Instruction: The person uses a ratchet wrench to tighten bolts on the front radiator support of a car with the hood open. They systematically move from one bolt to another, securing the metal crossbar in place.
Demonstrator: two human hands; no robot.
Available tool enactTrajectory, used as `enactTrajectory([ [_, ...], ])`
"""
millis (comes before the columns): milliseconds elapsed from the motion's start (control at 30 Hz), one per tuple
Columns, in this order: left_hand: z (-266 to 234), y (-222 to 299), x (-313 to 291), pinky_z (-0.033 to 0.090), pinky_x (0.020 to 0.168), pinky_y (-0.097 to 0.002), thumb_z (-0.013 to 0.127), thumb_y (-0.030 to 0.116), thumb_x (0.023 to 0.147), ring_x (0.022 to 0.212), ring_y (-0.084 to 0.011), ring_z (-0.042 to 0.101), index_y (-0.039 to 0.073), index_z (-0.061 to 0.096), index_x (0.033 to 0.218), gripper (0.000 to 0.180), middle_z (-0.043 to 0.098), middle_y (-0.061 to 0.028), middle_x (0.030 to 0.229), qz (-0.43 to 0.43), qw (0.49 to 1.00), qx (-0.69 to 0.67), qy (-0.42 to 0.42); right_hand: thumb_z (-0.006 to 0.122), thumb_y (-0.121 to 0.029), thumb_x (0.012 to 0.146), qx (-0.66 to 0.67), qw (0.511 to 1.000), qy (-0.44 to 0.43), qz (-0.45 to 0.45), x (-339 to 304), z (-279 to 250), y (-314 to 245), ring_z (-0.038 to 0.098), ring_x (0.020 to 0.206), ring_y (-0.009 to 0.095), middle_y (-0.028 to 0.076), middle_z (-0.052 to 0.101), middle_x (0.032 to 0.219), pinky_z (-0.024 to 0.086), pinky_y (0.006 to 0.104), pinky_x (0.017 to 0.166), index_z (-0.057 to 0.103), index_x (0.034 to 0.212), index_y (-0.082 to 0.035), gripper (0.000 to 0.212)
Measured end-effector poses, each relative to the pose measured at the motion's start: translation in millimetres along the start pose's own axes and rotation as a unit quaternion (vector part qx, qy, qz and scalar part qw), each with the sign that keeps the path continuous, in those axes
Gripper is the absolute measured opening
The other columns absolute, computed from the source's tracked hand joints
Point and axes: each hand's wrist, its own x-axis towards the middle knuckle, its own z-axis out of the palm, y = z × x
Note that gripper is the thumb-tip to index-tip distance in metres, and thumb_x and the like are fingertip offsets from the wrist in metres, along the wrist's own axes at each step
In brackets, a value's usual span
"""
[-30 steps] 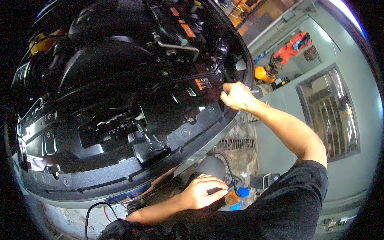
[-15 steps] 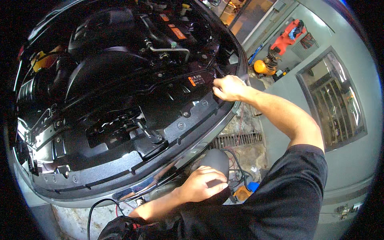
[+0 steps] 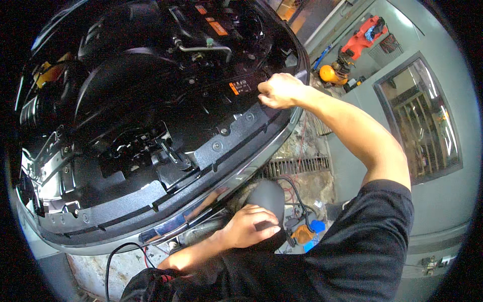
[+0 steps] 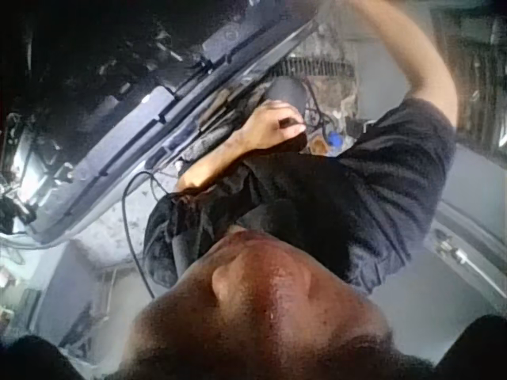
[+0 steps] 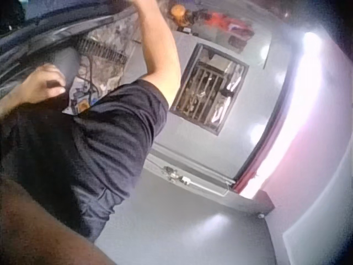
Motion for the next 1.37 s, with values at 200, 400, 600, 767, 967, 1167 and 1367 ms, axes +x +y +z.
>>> enactTrajectory([
  [200, 18, -52, -19, 0.052, 0.093, -0.044, 0.073, 0.029, 0.092, 0.104, -0.0347, 0.067, 0.008, 0.068, 0.107, 0.026, 0.071, -0.0142, 0.11, -0.111, 0.983, 0.128, -0.067, 0.062, -0.035, 0.09, 0.093, 0.988, 0.105, 0.067, -13, -13, 57, 0.067, 0.08, 0.044, 0.025, 0.066, 0.08, 0.052, 0.0513, 0.071, 0.064, 0.086, -0.002, 0.034],
  [400, 14, -50, -4, 0.05, 0.098, -0.0469, 0.07, 0.032, 0.094, 0.112, -0.0376, 0.064, 0.007, 0.068, 0.116, 0.033, 0.07, -0.0173, 0.114, -0.128, 0.978, 0.148, -0.069, 0.054, -0.036, 0.093, 0.048, 0.985, 0.082, 0.142, -24, 7, 68, 0.067, 0.087, 0.046, 0.027, 0.067, 0.087, 0.053, 0.0536, 0.08, 0.065, 0.091, -0.002, 0.035],
  [600, -8, -32, 0, 0.052, 0.095, -0.0458, 0.071, 0.031, 0.093, 0.107, -0.0372, 0.066, 0.006, 0.069, 0.112, 0.032, 0.07, -0.0169, 0.11, -0.118, 0.981, 0.14, -0.07, 0.053, -0.037, 0.093, 0.058, 0.967, 0.117, 0.22, -38, 21, 107, 0.067, 0.094, 0.046, 0.027, 0.07, 0.092, 0.052, 0.0529, 0.087, 0.068, 0.096, -0.004, 0.037],
  [767, -2, -39, -1, 0.053, 0.093, -0.0456, 0.072, 0.029, 0.091, 0.103, -0.0372, 0.067, 0.004, 0.07, 0.109, 0.031, 0.072, -0.0166, 0.108, -0.129, 0.98, 0.135, -0.07, 0.054, -0.036, 0.094, 0.036, 0.977, 0.115, 0.176, -28, 32, 115, 0.067, 0.095, 0.043, 0.023, 0.071, 0.092, 0.049, 0.053, 0.092, 0.07, 0.098, -0.006, 0.035],
  [967, 2, -40, -1, 0.052, 0.092, -0.0463, 0.071, 0.031, 0.092, 0.103, -0.0376, 0.067, 0.004, 0.07, 0.111, 0.033, 0.071, -0.0173, 0.108, -0.138, 0.979, 0.124, -0.082, 0.052, -0.037, 0.094, 0.017, 0.984, 0.102, 0.145, -23, 38, 129, 0.068, 0.096, 0.04, 0.022, 0.072, 0.093, 0.045, 0.0533, 0.095, 0.07, 0.097, -0.005, 0.037],
  [1167, 0, -38, 1, 0.053, 0.09, -0.0456, 0.072, 0.03, 0.091, 0.101, -0.0377, 0.068, 0.003, 0.071, 0.11, 0.033, 0.072, -0.0172, 0.107, -0.136, 0.978, 0.135, -0.08, 0.053, -0.035, 0.095, 0.013, 0.983, 0.138, 0.122, -28, 45, 133, 0.067, 0.092, 0.04, 0.02, 0.071, 0.087, 0.043, 0.0535, 0.094, 0.068, 0.092, -0.004, 0.034],
  [1367, 2, -43, 0, 0.051, 0.095, -0.0448, 0.072, 0.032, 0.092, 0.107, -0.0355, 0.067, 0.004, 0.071, 0.111, 0.033, 0.072, -0.0158, 0.112, -0.141, 0.976, 0.139, -0.092, 0.056, -0.041, 0.095, -0.047, 0.991, 0.032, 0.122, -29, 31, 126, 0.068, 0.106, 0.031, 0.018, 0.072, 0.11, 0.039, 0.0489, 0.102, 0.072, 0.107, -0.008, 0.039],
])
